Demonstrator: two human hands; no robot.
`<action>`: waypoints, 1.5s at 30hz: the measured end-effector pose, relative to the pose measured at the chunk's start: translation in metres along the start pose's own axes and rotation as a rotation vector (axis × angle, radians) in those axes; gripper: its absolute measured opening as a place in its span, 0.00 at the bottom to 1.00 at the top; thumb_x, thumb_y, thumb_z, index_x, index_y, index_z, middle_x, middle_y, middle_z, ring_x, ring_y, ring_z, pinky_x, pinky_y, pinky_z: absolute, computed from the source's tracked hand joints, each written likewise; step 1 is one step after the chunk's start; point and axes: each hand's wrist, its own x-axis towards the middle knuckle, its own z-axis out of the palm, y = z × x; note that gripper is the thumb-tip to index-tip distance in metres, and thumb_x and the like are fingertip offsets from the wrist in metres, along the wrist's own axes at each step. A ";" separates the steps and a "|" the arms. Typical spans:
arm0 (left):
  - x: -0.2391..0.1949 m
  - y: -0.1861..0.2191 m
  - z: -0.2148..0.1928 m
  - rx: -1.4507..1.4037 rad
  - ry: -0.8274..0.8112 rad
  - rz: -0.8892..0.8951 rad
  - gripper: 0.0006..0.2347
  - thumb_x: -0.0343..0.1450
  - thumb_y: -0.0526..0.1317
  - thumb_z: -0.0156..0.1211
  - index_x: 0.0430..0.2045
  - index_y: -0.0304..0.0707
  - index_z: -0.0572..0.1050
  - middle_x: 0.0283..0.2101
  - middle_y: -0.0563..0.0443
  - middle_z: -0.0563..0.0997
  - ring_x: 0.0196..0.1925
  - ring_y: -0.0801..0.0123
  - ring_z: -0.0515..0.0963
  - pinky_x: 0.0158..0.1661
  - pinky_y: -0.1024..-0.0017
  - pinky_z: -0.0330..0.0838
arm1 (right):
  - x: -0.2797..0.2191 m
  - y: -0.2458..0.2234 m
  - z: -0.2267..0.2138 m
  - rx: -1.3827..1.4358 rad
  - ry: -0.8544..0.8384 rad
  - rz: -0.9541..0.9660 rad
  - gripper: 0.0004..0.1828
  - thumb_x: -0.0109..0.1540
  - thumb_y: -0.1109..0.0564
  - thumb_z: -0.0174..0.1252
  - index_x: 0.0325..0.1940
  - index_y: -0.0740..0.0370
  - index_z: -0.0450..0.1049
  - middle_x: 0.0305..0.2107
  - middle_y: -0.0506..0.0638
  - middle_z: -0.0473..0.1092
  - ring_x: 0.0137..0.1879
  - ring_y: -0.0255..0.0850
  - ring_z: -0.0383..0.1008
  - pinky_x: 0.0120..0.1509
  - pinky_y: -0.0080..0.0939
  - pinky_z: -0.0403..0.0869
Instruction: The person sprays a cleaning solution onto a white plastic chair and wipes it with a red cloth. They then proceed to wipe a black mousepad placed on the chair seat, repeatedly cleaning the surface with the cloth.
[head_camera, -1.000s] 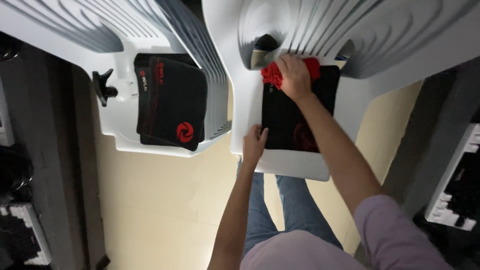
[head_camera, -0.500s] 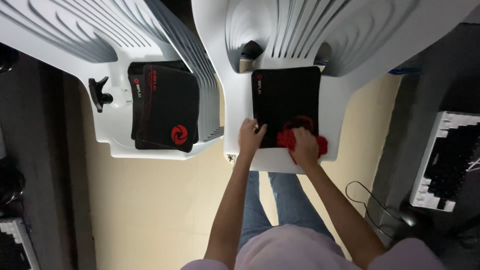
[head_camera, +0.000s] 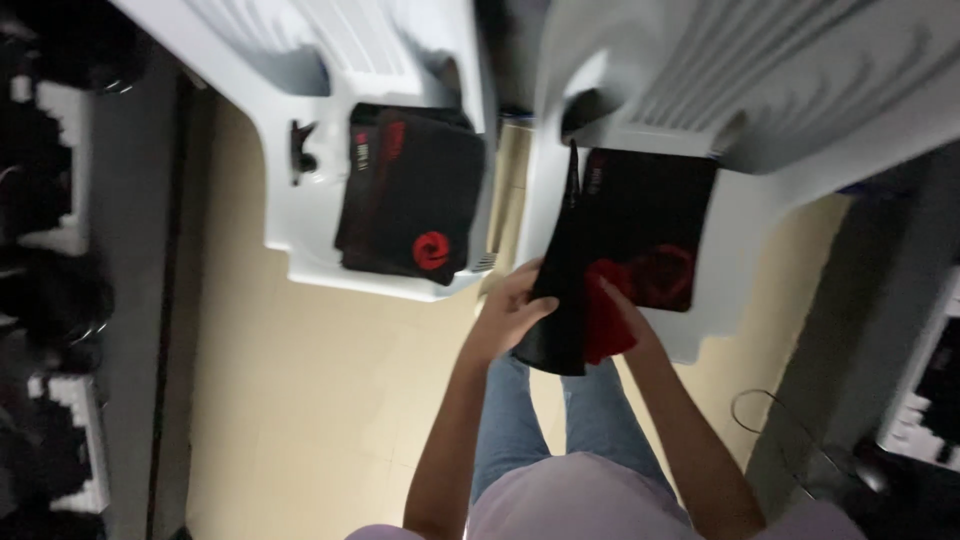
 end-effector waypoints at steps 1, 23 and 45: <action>-0.011 -0.011 -0.027 0.004 0.014 0.005 0.08 0.70 0.32 0.62 0.39 0.26 0.77 0.60 0.43 0.74 0.60 0.66 0.74 0.57 0.70 0.70 | 0.006 0.011 0.016 -0.009 -0.009 0.009 0.37 0.60 0.42 0.64 0.69 0.61 0.66 0.57 0.55 0.73 0.60 0.49 0.75 0.63 0.50 0.76; -0.043 0.068 -0.286 0.365 0.340 -0.038 0.17 0.71 0.33 0.58 0.55 0.27 0.71 0.59 0.44 0.77 0.53 0.69 0.76 0.52 0.71 0.71 | 0.081 0.061 0.233 -0.409 -0.001 -0.549 0.20 0.65 0.55 0.65 0.59 0.60 0.71 0.47 0.47 0.75 0.52 0.36 0.76 0.55 0.39 0.76; 0.024 -0.097 -0.027 0.551 0.120 -0.157 0.11 0.74 0.38 0.58 0.49 0.35 0.75 0.50 0.38 0.79 0.50 0.54 0.82 0.51 0.62 0.75 | -0.026 -0.073 0.061 -0.690 0.451 -0.775 0.26 0.63 0.63 0.59 0.67 0.58 0.69 0.56 0.53 0.74 0.60 0.46 0.75 0.63 0.45 0.77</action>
